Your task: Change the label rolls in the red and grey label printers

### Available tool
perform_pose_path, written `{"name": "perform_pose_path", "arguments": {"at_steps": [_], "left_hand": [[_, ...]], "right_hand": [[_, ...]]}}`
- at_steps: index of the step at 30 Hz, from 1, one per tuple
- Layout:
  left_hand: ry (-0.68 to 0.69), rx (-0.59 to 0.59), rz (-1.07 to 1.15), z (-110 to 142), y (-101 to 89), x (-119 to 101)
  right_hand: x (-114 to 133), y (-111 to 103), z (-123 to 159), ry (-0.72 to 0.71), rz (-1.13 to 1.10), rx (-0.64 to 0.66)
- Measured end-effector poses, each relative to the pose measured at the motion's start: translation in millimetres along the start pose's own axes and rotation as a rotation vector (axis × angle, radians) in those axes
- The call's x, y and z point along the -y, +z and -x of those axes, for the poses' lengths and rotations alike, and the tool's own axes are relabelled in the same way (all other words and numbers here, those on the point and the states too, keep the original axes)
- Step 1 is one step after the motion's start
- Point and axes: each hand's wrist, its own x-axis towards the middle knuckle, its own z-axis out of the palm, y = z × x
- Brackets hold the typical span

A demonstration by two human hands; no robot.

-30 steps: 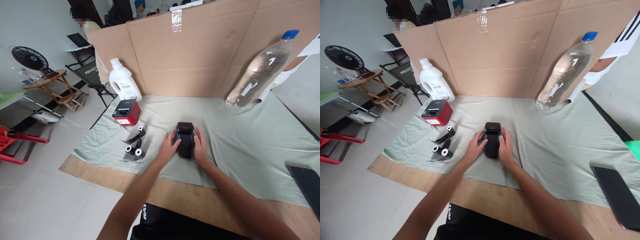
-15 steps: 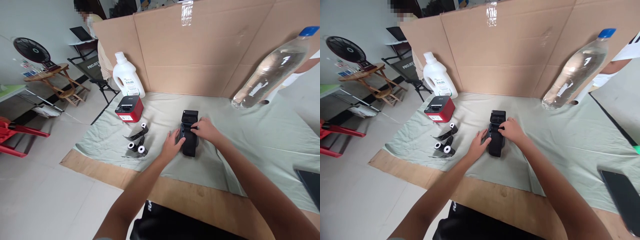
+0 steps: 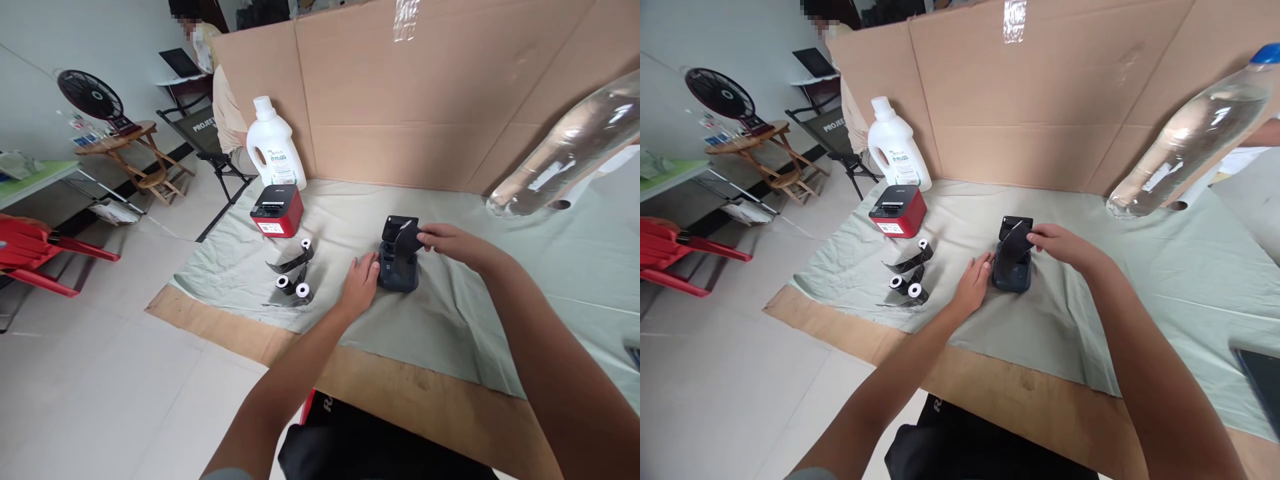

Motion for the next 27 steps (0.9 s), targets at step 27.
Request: {"name": "perform_pose_path", "arguments": {"at_steps": [27], "left_hand": [[0.007, -0.034, -0.032, -3.8, -3.1, -3.0]], "right_hand": [[85.2, 135.0, -54.4, -0.166, -0.091, -0.353]]}}
